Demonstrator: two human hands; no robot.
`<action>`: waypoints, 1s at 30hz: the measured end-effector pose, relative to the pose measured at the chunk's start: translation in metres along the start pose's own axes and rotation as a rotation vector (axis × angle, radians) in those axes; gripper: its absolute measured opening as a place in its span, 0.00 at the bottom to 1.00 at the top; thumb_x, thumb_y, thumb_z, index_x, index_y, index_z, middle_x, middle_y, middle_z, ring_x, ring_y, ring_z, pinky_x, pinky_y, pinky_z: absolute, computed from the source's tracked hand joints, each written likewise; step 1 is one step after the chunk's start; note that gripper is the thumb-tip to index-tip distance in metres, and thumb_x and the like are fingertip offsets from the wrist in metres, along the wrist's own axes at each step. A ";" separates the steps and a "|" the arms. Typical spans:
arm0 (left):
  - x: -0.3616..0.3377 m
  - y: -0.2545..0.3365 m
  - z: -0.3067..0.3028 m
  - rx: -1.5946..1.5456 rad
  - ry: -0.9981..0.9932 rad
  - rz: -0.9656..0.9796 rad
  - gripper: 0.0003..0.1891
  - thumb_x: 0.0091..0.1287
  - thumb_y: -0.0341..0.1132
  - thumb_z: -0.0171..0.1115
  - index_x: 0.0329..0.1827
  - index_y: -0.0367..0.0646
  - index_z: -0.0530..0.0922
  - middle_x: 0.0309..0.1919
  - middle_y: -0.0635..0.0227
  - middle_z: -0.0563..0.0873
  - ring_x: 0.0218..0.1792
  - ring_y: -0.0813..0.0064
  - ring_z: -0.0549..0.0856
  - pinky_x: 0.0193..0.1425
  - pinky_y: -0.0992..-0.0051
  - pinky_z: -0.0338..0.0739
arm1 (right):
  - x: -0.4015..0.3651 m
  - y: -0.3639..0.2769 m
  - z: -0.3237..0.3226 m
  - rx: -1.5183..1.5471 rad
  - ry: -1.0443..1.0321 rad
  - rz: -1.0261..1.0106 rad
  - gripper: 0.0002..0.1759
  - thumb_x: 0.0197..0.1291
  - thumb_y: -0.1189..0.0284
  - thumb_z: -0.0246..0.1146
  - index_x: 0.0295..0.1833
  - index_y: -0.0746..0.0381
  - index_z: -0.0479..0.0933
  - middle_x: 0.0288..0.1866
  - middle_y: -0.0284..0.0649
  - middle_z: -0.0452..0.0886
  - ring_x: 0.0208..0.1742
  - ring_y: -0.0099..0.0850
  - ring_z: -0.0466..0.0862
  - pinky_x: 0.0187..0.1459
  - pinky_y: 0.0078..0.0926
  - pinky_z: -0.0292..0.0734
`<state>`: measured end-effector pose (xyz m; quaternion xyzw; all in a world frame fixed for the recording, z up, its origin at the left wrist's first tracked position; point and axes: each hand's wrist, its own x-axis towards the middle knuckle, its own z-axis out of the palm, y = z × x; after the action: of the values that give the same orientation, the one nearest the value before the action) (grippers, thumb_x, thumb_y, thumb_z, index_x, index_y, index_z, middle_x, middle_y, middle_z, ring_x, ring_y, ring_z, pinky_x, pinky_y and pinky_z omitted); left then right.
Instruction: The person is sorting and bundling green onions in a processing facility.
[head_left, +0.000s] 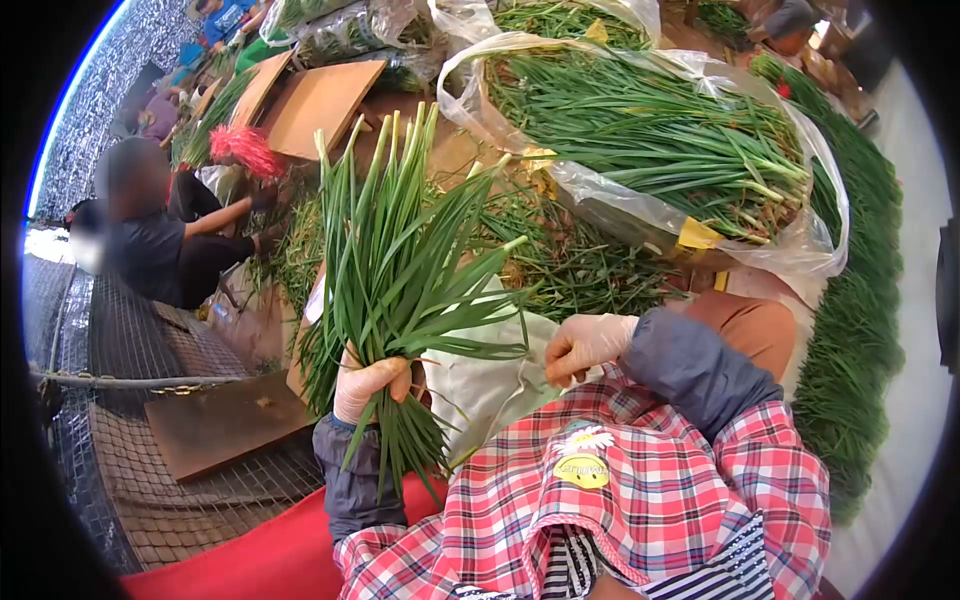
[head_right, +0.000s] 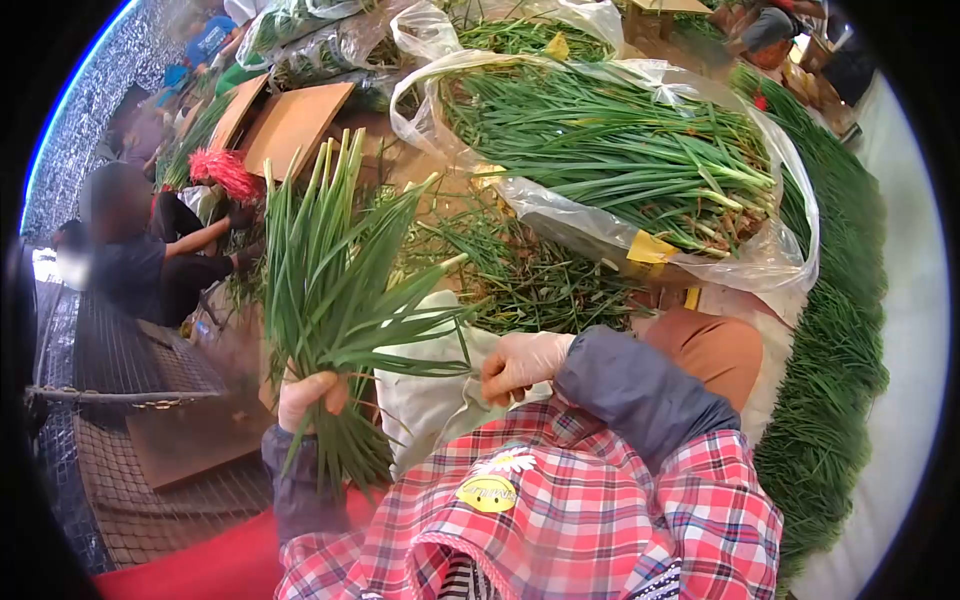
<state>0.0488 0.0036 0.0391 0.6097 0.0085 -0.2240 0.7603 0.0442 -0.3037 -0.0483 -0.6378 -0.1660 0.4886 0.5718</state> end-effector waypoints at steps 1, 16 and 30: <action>0.003 0.001 0.002 0.002 -0.015 0.008 0.18 0.55 0.30 0.61 0.47 0.32 0.73 0.14 0.66 0.75 0.11 0.77 0.71 0.15 0.79 0.63 | -0.002 0.000 -0.004 0.043 0.091 -0.110 0.15 0.58 0.65 0.62 0.42 0.65 0.82 0.33 0.36 0.84 0.30 0.23 0.81 0.33 0.22 0.76; 0.011 0.002 0.018 -0.122 -0.133 -0.052 0.18 0.54 0.28 0.61 0.48 0.32 0.72 0.14 0.65 0.75 0.11 0.75 0.72 0.15 0.76 0.67 | 0.033 -0.017 -0.101 0.520 0.865 -0.359 0.12 0.62 0.65 0.60 0.40 0.64 0.77 0.21 0.29 0.75 0.15 0.18 0.70 0.19 0.16 0.67; 0.017 0.009 0.006 -0.132 -0.124 -0.042 0.17 0.57 0.27 0.60 0.49 0.31 0.72 0.15 0.64 0.76 0.10 0.77 0.70 0.14 0.78 0.65 | 0.049 0.003 -0.113 0.087 0.844 -0.388 0.19 0.61 0.62 0.61 0.53 0.62 0.78 0.42 0.39 0.82 0.42 0.28 0.80 0.46 0.25 0.73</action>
<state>0.0653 -0.0060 0.0439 0.5430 -0.0111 -0.2761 0.7930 0.1579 -0.3316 -0.0872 -0.7134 -0.0143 0.0771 0.6963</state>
